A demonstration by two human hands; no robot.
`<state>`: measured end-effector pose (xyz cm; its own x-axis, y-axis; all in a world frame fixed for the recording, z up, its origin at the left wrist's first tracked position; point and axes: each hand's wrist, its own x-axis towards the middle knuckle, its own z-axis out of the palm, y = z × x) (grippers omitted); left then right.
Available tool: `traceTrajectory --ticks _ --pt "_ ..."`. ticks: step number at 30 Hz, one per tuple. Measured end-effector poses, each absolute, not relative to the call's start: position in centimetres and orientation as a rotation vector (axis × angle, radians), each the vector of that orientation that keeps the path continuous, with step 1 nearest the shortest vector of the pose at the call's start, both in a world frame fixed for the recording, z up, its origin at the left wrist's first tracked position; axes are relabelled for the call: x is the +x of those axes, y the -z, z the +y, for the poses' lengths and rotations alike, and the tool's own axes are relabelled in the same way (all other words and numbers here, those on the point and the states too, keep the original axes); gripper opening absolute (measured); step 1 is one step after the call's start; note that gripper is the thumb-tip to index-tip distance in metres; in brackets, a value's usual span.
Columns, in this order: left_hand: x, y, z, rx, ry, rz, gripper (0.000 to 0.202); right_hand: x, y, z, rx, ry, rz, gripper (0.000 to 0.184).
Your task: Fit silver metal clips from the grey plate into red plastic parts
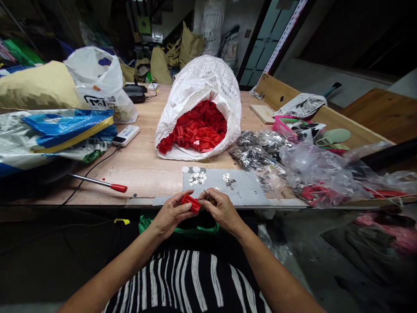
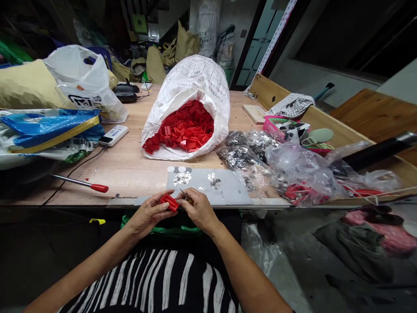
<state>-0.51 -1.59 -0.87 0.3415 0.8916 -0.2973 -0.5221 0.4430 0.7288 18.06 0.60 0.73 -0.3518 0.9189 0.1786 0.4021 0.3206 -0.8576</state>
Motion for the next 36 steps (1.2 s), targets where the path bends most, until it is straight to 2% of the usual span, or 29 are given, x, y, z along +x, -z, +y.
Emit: traceTrajectory --ticks 16,19,22,26,30,36 --pt "-0.4 0.2 -1.3 0.74 -1.02 0.831 0.048 18.5 -0.9 0.2 -1.01 -1.095 -2.065 0.006" --pt "-0.5 0.4 -1.2 0.787 -1.011 0.832 0.048 18.8 -0.7 0.2 -1.103 -1.145 -1.989 0.014" --pt "-0.7 0.9 -1.1 0.864 -1.032 0.833 0.048 19.3 -0.5 0.3 -1.163 -1.052 -1.992 0.026" --pt "-0.8 1.7 -0.5 1.122 -1.075 0.928 0.041 19.5 0.3 0.5 -1.224 -0.834 -2.091 0.031" --pt "-1.0 2.3 0.7 1.478 -1.116 1.124 0.033 19.0 1.2 0.8 -1.308 -0.735 -2.14 0.03" --pt "-1.4 3.2 2.3 1.555 -1.047 1.167 0.039 18.4 1.6 1.3 -1.367 -0.659 -2.175 0.019"
